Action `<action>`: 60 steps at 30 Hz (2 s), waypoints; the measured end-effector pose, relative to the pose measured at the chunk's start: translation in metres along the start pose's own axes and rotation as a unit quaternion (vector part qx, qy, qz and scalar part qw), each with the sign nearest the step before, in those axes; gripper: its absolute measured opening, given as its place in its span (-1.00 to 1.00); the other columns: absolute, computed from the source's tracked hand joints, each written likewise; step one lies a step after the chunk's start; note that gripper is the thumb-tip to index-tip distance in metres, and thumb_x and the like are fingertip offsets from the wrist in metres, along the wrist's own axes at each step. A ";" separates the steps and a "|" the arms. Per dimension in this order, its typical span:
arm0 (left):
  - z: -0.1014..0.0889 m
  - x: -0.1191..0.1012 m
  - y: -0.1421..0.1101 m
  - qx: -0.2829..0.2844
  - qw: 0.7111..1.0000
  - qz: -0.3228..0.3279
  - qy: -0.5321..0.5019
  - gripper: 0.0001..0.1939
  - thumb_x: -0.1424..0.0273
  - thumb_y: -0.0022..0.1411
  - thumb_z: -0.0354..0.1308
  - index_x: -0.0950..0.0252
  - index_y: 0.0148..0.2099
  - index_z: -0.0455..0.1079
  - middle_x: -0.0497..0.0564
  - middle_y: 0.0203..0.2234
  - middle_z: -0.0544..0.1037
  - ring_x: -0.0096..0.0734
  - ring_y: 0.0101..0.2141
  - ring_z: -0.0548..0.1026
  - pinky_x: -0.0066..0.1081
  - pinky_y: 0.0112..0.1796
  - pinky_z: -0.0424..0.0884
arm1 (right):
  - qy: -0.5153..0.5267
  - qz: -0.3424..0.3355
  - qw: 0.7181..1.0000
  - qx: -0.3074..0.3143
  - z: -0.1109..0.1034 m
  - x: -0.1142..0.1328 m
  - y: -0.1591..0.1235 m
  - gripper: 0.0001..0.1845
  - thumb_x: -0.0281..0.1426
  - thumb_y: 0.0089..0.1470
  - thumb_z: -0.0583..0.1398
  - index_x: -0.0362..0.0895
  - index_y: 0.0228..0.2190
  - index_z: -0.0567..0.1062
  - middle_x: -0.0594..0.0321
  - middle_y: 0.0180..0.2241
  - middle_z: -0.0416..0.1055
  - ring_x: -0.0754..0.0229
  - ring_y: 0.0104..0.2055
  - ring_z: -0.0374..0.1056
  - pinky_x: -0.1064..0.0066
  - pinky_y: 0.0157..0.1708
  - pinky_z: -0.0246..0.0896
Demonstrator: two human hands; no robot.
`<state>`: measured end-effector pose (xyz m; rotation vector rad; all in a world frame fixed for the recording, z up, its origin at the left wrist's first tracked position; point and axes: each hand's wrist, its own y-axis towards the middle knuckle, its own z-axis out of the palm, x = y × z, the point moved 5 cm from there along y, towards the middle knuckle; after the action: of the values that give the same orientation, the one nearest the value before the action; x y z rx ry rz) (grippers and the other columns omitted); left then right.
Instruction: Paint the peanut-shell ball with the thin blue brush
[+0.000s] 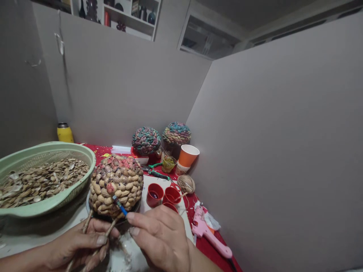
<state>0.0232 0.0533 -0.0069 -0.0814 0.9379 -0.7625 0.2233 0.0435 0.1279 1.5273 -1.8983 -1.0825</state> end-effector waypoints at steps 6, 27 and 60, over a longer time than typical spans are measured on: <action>-0.004 0.008 0.000 -0.015 1.000 -0.007 0.010 -0.46 0.17 -0.22 0.66 0.34 -0.20 0.69 0.06 -0.59 0.67 -0.53 -0.69 0.48 -0.59 -0.63 0.37 | 0.033 0.025 0.998 -0.037 0.001 -0.004 -0.006 -0.71 -0.55 0.33 0.20 -0.15 0.06 0.48 0.03 -0.05 0.69 0.18 -0.14 0.66 0.36 -0.21 0.57; 0.001 0.000 -0.002 0.004 1.000 -0.003 -0.002 -0.47 0.18 -0.21 0.66 0.36 -0.19 0.70 0.05 -0.60 0.66 -0.56 -0.74 0.44 -0.59 -0.68 0.41 | 0.018 0.049 0.994 -0.094 0.001 -0.010 -0.013 -0.52 -0.64 0.22 0.25 -0.08 0.13 0.47 0.09 -0.06 0.70 0.16 -0.22 0.68 0.35 -0.31 0.59; -0.002 0.001 0.000 0.002 1.000 0.007 -0.006 -0.47 0.19 -0.21 0.67 0.38 -0.20 0.71 0.04 -0.64 0.63 -0.58 -0.73 0.43 -0.62 -0.67 0.28 | -0.003 0.018 0.993 -0.117 0.002 -0.014 -0.010 -0.55 -0.60 0.25 0.26 -0.11 0.14 0.47 0.06 -0.12 0.72 0.15 -0.24 0.69 0.38 -0.35 0.59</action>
<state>0.0213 0.0532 -0.0087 -0.0758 0.9251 -0.7502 0.2313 0.0571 0.1206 1.3560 -1.7254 -1.2462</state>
